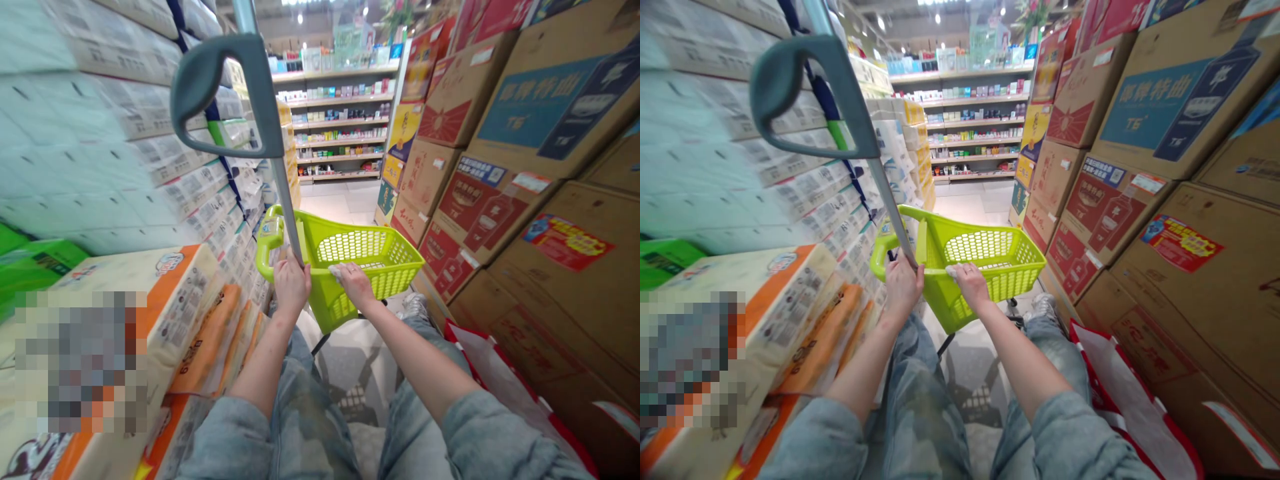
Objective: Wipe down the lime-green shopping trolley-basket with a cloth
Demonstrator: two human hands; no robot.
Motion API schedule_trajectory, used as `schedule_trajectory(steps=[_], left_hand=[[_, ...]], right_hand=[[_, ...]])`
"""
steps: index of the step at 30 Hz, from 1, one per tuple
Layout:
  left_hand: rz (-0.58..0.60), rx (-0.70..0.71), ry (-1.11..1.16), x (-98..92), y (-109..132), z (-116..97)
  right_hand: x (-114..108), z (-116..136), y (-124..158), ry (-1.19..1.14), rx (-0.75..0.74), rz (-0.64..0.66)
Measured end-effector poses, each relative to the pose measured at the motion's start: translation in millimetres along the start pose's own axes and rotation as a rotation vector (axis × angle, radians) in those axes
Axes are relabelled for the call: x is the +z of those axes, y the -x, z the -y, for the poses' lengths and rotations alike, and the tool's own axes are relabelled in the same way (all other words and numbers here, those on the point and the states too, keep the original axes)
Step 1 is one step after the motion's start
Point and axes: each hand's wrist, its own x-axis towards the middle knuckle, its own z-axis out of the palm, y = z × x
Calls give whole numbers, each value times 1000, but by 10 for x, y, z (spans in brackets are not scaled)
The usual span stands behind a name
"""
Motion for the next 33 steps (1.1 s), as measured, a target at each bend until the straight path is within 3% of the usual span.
schedule_trajectory(steps=[9, 23, 26, 33], left_hand=[[55, 24, 15, -100, -17, -17], [128, -2, 33, -76, -39, -289], [209, -33, -13, -151, -84, -345], [532, -141, -193, -378, -254, -410]], right_hand=[[-115, 59, -38, 63, 32, 103], [-128, -212, -117, 15, 54, 155], [-113, -265, -107, -18, 35, 143], [-110, -287, -112, -71, 0, 103]])
